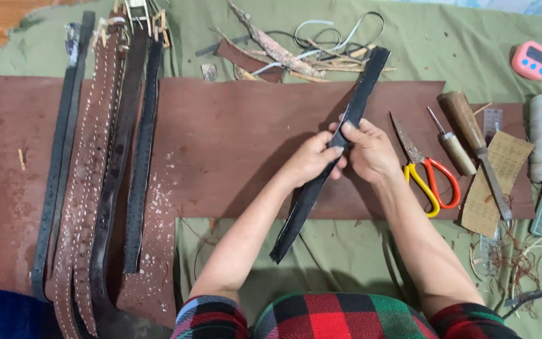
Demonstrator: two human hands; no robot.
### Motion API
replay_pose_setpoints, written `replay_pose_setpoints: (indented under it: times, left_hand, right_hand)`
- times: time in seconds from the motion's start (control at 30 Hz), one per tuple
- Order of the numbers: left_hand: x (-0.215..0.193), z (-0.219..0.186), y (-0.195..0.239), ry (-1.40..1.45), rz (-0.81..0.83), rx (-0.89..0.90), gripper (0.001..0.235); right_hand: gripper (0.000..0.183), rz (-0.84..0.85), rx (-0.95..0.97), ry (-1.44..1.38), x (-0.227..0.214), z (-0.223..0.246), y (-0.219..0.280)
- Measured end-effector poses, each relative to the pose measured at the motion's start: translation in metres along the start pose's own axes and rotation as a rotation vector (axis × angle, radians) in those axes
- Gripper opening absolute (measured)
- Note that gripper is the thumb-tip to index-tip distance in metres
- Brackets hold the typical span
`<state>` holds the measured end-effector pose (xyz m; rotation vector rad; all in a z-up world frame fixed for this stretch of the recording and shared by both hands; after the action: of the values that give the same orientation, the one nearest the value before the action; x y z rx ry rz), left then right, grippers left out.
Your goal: Measuring or checking a leather strap with a ruler and then trimming its edges with scissors to achieve a clean finish.
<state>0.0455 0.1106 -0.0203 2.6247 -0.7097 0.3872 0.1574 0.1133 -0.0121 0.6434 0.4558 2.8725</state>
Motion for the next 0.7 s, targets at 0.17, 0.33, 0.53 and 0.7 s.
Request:
replay_pose_setpoints:
  times: [0.17, 0.33, 0.53, 0.7]
  left_hand:
    - [-0.020, -0.008, 0.001, -0.349, -0.209, -0.032, 0.029]
    - [-0.016, -0.015, 0.019, -0.379, -0.200, -0.088, 0.025]
    - [-0.021, -0.025, 0.086, -0.448, -0.146, -0.213, 0.026]
    - [-0.024, -0.025, 0.133, -0.550, -0.139, -0.299, 0.025]
  right_hand:
    - [0.012, -0.154, -0.083, 0.049, -0.036, -0.036, -0.051]
    - [0.015, -0.262, -0.132, -0.009, -0.026, -0.014, -0.036]
    - [0.010, -0.257, -0.053, -0.009, -0.022, -0.010, -0.026]
    - [0.006, -0.268, -0.082, -0.012, -0.018, 0.002, -0.025]
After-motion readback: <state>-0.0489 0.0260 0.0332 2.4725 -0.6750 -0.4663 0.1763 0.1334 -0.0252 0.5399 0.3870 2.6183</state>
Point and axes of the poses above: each hand's wrist, its own y-axis away from the middle knuckle, its own x-axis out of the palm, z = x × y, the point moved 9 cm from there along -y, towards the middle knuckle, and after that the axes turned 6 degrees about y, right-handed, at the moved point
